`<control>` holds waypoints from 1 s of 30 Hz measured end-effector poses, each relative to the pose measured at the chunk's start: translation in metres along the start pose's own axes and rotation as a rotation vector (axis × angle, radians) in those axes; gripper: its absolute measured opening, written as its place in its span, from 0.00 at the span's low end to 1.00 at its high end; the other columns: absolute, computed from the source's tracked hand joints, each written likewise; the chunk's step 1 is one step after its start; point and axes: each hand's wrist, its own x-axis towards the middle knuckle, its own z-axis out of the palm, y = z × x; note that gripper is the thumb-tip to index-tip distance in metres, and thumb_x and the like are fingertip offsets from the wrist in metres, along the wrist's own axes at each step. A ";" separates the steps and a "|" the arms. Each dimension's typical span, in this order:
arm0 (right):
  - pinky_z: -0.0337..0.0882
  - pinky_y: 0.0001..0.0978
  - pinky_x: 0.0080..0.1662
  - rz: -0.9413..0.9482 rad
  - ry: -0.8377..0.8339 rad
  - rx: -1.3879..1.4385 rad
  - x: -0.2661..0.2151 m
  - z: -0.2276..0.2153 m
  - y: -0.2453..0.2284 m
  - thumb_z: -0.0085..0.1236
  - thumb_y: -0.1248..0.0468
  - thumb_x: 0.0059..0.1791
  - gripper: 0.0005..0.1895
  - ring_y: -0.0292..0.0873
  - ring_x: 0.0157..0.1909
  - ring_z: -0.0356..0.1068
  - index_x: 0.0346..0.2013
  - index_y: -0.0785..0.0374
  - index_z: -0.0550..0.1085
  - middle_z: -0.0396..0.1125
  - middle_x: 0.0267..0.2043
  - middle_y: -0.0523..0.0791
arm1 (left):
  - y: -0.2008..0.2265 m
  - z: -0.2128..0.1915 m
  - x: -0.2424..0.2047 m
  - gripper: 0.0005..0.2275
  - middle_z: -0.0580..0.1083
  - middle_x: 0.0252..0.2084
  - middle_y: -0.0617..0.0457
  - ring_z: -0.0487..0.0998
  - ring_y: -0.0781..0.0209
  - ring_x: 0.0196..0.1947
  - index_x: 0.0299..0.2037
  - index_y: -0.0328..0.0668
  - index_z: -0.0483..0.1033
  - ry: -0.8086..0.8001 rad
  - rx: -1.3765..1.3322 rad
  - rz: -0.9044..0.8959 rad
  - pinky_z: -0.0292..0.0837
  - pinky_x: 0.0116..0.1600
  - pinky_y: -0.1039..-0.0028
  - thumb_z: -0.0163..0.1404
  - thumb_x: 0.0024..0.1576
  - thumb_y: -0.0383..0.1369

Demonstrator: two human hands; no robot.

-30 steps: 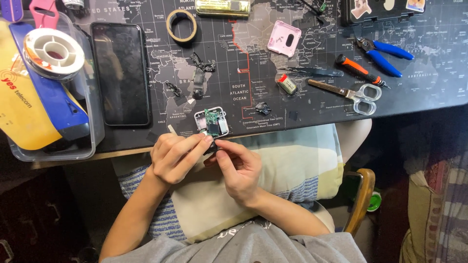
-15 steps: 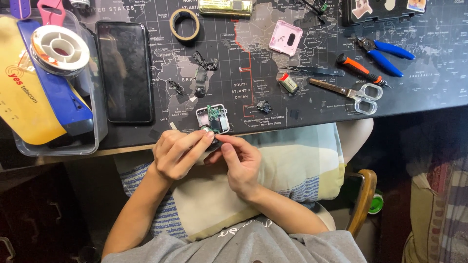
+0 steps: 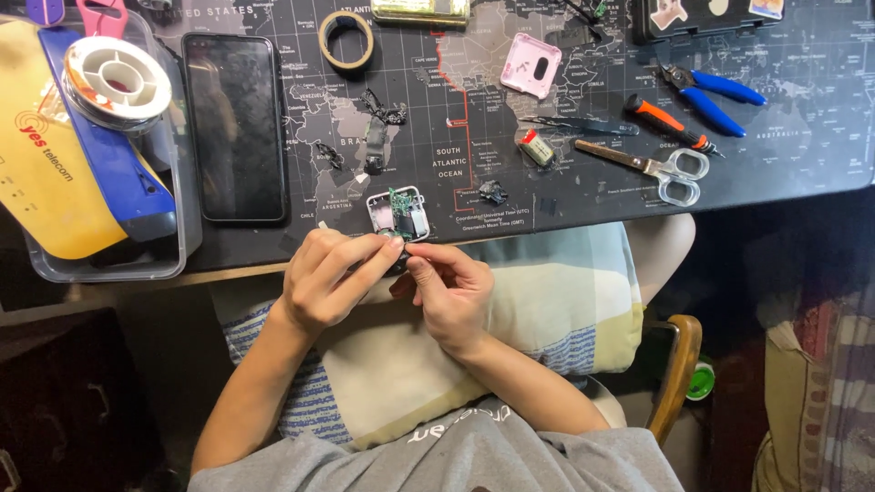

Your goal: The person assembles a small electronic device by hand, handling a circuit board, a cylindrical battery, and a transparent case. They use a soldering iron to connect components and a screwdriver to secure parts within the case.

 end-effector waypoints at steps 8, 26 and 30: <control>0.71 0.24 0.22 -0.273 -0.002 -0.122 0.004 0.000 0.002 0.72 0.72 0.51 0.05 0.36 0.13 0.69 0.40 0.72 0.85 0.75 0.17 0.49 | 0.004 -0.003 0.013 0.08 0.82 0.35 0.47 0.68 0.60 0.26 0.38 0.37 0.89 0.046 -0.049 0.006 0.72 0.33 0.71 0.57 0.67 0.21; 0.71 0.24 0.26 -0.519 -0.045 -0.279 0.006 -0.004 0.007 0.73 0.74 0.50 0.06 0.39 0.17 0.73 0.42 0.70 0.86 0.76 0.19 0.45 | -0.001 -0.005 -0.012 0.09 0.83 0.36 0.42 0.72 0.56 0.24 0.35 0.33 0.87 0.123 -0.185 0.063 0.74 0.32 0.69 0.55 0.67 0.20; 0.71 0.24 0.25 -0.456 -0.071 -0.198 0.007 -0.006 0.015 0.70 0.74 0.51 0.06 0.36 0.16 0.70 0.43 0.69 0.86 0.76 0.19 0.44 | 0.003 -0.010 -0.002 0.08 0.83 0.37 0.43 0.71 0.57 0.25 0.35 0.32 0.86 0.110 -0.180 0.046 0.74 0.32 0.69 0.55 0.66 0.19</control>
